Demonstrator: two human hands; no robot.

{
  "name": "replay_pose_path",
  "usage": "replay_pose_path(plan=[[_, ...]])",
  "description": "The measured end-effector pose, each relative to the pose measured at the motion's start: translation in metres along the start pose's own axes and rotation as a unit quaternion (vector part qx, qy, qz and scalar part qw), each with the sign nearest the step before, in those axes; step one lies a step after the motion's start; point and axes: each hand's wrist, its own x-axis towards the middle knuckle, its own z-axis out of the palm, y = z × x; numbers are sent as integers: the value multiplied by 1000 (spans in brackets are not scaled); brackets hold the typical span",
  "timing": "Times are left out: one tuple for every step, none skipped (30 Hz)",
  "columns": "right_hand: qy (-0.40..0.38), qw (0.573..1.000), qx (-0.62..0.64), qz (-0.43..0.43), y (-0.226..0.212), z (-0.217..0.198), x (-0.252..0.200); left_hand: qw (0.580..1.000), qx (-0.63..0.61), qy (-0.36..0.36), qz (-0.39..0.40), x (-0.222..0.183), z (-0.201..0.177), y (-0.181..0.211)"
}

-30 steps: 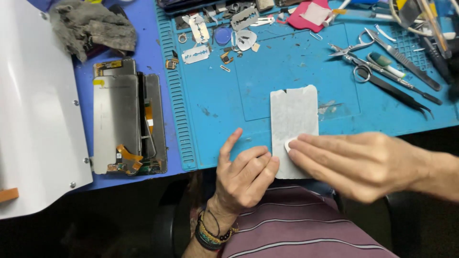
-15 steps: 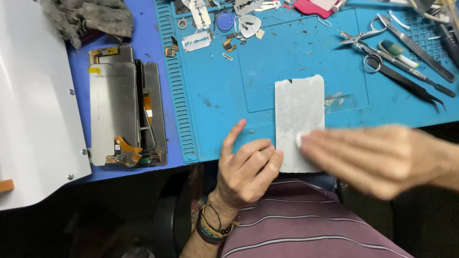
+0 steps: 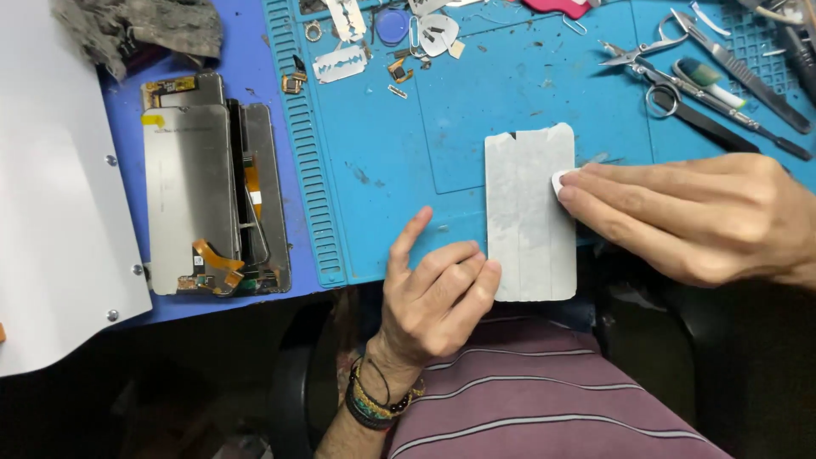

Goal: The person holds a white flexible sheet over a repair workbench and trims its edges with scissors, then uses a small blade to trim and clean up the cut edges. They then press and rub the surface of the trimmed sheet with a small round pad while holding it flat on the mat.

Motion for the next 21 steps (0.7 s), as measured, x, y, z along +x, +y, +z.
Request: replay_pose_path(plan=[[-5, 999, -17, 43, 5, -2, -1, 1000, -2, -2, -3, 1, -1, 0], [-1, 999, -19, 40, 0, -3, 4, 1000, 3, -2, 0, 2, -1, -1], [10, 1000, 3, 1, -5, -4, 9, 1000, 6, 2, 3, 3, 0, -4], [15, 999, 30, -33, -15, -6, 12, 1000, 3, 4, 0, 1, 1, -1], [14, 999, 34, -31, -10, -6, 7, 1000, 0, 2, -3, 0, 0, 0], [5, 1000, 14, 14, -4, -6, 2, 1000, 1, 4, 2, 1, 0, 0], [-4, 998, -5, 60, 2, -7, -3, 1000, 1, 7, 6, 2, 0, 0], [-1, 998, -9, 58, -1, -4, -1, 1000, 4, 7, 10, 2, 0, -3], [13, 1000, 6, 15, -4, -1, 2, 1000, 2, 5, 13, 3, 0, -6], [21, 999, 29, -25, -12, 0, 1, 1000, -7, 2, 8, 0, 1, -3], [18, 999, 34, -23, -12, -1, -2, 1000, -10, 0, 3, -2, 0, 1], [13, 1000, 17, 3, -7, -2, -3, 1000, -6, 5, 4, -1, 1, 1], [9, 1000, 0, 29, -2, -3, -4, 1000, -1, 9, 4, 0, 0, 0], [12, 1000, -2, 26, -3, -2, -2, 1000, 3, 9, 6, 1, 0, -2], [21, 1000, 7, 1, -5, -1, 1, 1000, 5, 12, 8, 2, 1, -4], [24, 999, 22, -20, -10, -2, 1, 1000, 1, 13, 4, 0, 2, -2], [23, 999, 25, -19, -13, -4, -1, 1000, 0, 13, 0, -2, 1, 2], [13, 999, 33, 22, -12, -5, -3, 1000, 0, 18, 2, 0, 1, 1], [3, 997, 40, 64, -10, -7, -4, 1000, 0, 24, 4, 2, 1, 0], [6, 997, 39, 62, -9, -4, -3, 1000, 3, 23, 6, 1, 0, -2], [14, 999, 32, 38, -9, -1, -3, 1000, 5, 22, 11, 1, 1, -4]])
